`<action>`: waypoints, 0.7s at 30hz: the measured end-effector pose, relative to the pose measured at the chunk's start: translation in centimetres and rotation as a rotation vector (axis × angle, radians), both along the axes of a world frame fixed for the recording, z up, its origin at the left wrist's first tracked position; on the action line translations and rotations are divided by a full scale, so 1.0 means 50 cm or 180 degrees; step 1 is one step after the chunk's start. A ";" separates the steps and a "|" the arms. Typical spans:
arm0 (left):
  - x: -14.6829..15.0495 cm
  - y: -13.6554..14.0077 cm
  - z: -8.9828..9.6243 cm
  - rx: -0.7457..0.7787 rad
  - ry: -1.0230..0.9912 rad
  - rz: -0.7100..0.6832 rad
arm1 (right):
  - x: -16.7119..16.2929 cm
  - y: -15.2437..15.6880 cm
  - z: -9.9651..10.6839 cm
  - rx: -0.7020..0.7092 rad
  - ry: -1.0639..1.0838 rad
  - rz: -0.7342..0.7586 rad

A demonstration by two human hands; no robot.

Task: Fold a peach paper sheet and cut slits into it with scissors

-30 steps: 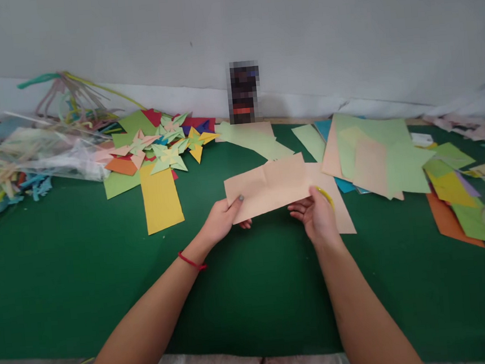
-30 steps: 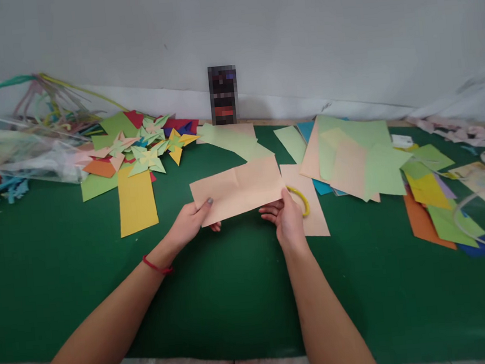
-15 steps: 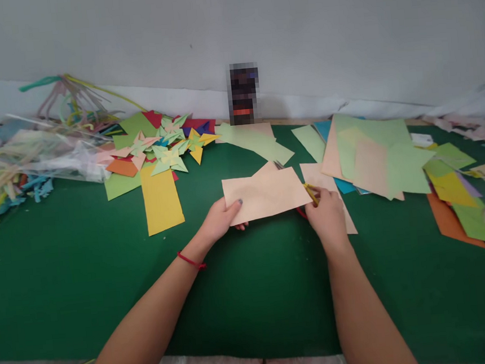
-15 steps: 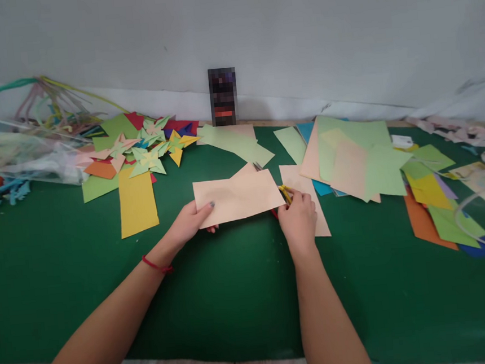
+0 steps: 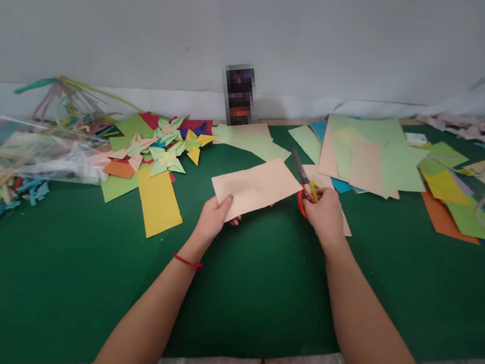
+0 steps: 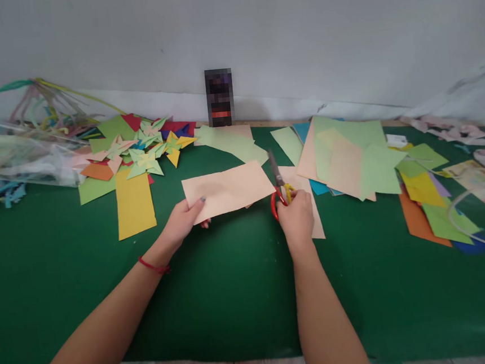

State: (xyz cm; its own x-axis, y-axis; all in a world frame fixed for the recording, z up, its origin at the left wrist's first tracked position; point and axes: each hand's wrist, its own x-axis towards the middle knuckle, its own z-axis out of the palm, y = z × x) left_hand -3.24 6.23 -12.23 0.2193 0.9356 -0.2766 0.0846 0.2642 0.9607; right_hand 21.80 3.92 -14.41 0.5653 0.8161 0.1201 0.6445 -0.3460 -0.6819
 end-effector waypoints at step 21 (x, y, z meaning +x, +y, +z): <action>-0.029 0.000 0.016 -0.0121 -0.0125 -0.0681 | -0.014 -0.005 0.023 0.0701 0.1970 0.0439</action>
State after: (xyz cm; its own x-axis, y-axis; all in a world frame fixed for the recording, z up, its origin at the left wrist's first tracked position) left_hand -4.67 6.22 -11.42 0.4229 0.8558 -0.2981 0.1054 0.2803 0.9541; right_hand 21.11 3.65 -13.26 0.4758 0.8793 -0.0206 0.1403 -0.0990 -0.9851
